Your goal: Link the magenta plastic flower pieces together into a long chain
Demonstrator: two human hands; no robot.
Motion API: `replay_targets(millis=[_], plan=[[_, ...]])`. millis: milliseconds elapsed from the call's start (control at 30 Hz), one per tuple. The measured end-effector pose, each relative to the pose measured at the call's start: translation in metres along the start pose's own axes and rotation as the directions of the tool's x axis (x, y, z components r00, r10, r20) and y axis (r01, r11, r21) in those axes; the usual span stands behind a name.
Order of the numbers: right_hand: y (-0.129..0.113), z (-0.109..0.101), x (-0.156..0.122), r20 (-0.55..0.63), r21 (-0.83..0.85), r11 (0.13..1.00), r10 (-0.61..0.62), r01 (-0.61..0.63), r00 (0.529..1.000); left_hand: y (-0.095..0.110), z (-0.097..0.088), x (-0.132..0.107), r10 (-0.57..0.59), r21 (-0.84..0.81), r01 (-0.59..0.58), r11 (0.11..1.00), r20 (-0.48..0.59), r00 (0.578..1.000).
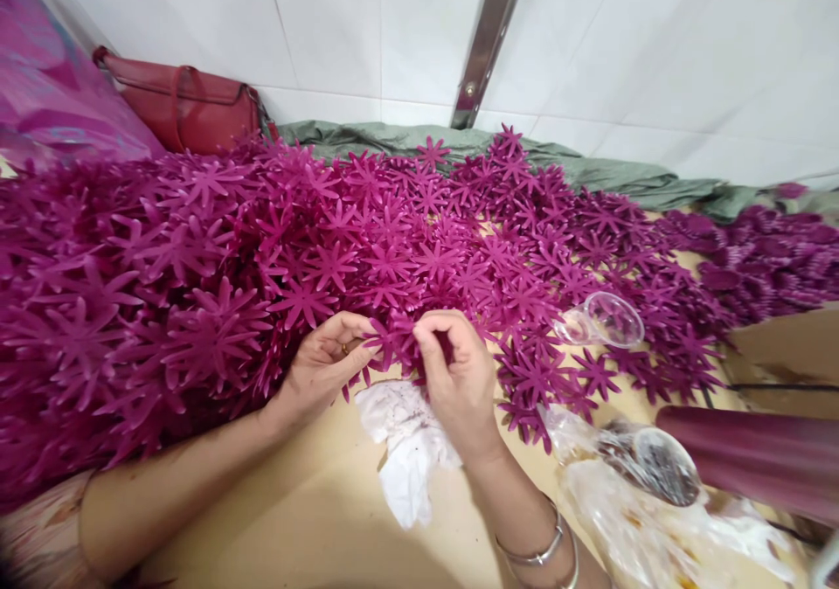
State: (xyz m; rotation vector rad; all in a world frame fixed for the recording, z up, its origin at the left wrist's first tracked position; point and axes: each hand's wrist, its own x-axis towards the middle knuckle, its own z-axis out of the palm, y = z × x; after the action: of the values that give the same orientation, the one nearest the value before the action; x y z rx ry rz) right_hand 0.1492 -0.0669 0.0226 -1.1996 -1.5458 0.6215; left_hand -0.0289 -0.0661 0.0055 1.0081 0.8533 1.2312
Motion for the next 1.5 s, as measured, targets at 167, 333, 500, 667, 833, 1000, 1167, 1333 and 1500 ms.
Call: replay_targets(millis=[167, 333, 500, 667, 833, 1000, 1167, 1333, 1500], plan=[[0.004, -0.006, 0.009, -0.159, 0.392, 0.891, 0.311, -0.229, 0.937, 0.0, 0.002, 0.001, 0.021, -0.027, -0.023, 0.999, -0.065, 0.998], [0.004, -0.009, 0.02, 0.004, 0.709, 0.632, 0.439, -0.312, 0.899, -0.002, 0.0, 0.002, 0.139, 0.111, -0.133, 0.985, -0.043, 0.989], [0.015, -0.011, 0.021, 0.013, 0.624, 0.716, 0.392, -0.313, 0.92, -0.002, -0.002, 0.002, 0.123, 0.194, -0.124, 0.973, 0.02, 0.992], [0.02, -0.013, 0.018, -0.077, 0.494, 0.834, 0.322, -0.244, 0.944, -0.002, -0.003, 0.002, 0.141, 0.245, -0.137, 0.96, -0.003, 0.99], [0.015, -0.015, 0.017, -0.124, 0.4, 0.896, 0.262, -0.194, 0.957, -0.006, -0.005, 0.002, 0.115, 0.232, -0.111, 0.966, -0.006, 0.993], [0.012, -0.015, 0.015, -0.12, 0.31, 0.931, 0.24, -0.193, 0.963, -0.005, -0.004, 0.002, 0.07, 0.174, -0.066, 0.982, -0.017, 0.997], [0.014, -0.019, 0.016, -0.184, -0.129, 0.992, -0.032, 0.008, 0.982, -0.005, -0.003, 0.005, 0.067, 0.14, -0.058, 0.988, -0.063, 0.996], [0.004, -0.021, 0.014, -0.19, -0.429, 0.879, -0.311, 0.206, 0.931, -0.009, -0.003, 0.007, 0.096, 0.123, -0.087, 0.989, -0.071, 0.993], [-0.004, -0.005, 0.006, 0.038, -0.435, 0.814, -0.41, 0.384, 0.911, -0.007, -0.001, 0.008, 0.108, 0.084, -0.103, 0.991, -0.054, 0.993]])
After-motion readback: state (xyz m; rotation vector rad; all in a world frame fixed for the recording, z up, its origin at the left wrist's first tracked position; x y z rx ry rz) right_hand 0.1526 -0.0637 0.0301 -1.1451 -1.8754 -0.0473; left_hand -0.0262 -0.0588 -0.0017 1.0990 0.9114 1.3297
